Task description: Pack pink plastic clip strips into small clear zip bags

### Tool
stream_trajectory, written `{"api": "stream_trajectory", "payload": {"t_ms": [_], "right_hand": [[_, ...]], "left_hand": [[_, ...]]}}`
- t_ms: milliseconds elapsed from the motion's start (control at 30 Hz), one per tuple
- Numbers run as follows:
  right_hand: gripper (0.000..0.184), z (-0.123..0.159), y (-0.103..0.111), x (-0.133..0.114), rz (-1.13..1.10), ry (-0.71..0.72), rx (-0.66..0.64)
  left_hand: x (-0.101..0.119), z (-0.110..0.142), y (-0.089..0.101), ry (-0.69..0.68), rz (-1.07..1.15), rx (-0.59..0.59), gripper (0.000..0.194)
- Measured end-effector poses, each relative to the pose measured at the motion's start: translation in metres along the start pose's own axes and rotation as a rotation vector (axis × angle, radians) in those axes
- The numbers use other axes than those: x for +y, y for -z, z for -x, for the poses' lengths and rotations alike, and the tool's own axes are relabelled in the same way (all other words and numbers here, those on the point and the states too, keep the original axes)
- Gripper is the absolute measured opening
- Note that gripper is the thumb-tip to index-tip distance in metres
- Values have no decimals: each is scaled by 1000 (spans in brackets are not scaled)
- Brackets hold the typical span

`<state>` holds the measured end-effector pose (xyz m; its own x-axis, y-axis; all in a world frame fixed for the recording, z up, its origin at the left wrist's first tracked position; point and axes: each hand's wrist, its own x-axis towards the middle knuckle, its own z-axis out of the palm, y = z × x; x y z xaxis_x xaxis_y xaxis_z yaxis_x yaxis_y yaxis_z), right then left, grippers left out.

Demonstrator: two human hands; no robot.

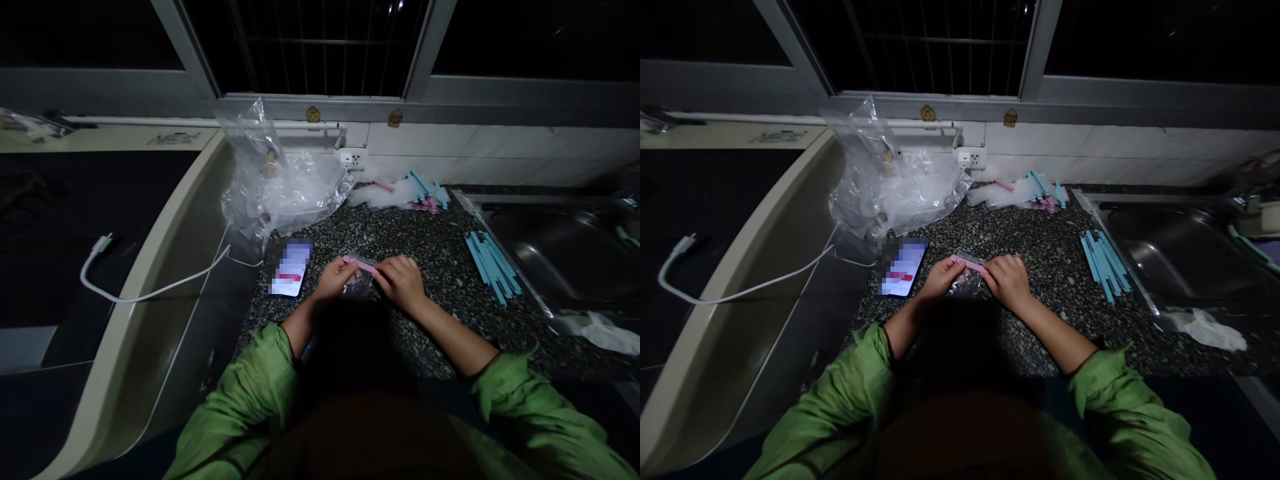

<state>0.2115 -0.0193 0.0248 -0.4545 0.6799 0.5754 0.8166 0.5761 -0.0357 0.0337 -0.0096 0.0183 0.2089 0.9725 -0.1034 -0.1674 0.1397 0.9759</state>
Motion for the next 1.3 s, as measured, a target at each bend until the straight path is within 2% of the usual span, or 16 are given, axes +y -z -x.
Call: {"api": "stream_trajectory", "payload": {"t_ms": [133,367,700,967,1133,1200,1300], "right_hand": [[22,-1,2,0,-33,-34,-14],[25,-6,2,-9,-78,-97,40],[24,-8,-4,-13,-73,-98,19],[22,-6,-3,-8,-85,-97,30],[22,-4,-1,-4,-67,-77,31],[22,-3,-1,-3,-51,-65,37],[23,-2,-2,-3,-37,-49,23]], "left_hand": [[-2,-1,-1,9,8,56,25],[-6,-2,-3,17,37,112,22],[-6,0,-6,-14,3,92,24],[0,1,-6,-13,95,-19,29],[3,1,0,-42,-5,-38,19],[2,0,1,-43,3,-31,17],[-1,-1,1,3,80,35,24]]}}
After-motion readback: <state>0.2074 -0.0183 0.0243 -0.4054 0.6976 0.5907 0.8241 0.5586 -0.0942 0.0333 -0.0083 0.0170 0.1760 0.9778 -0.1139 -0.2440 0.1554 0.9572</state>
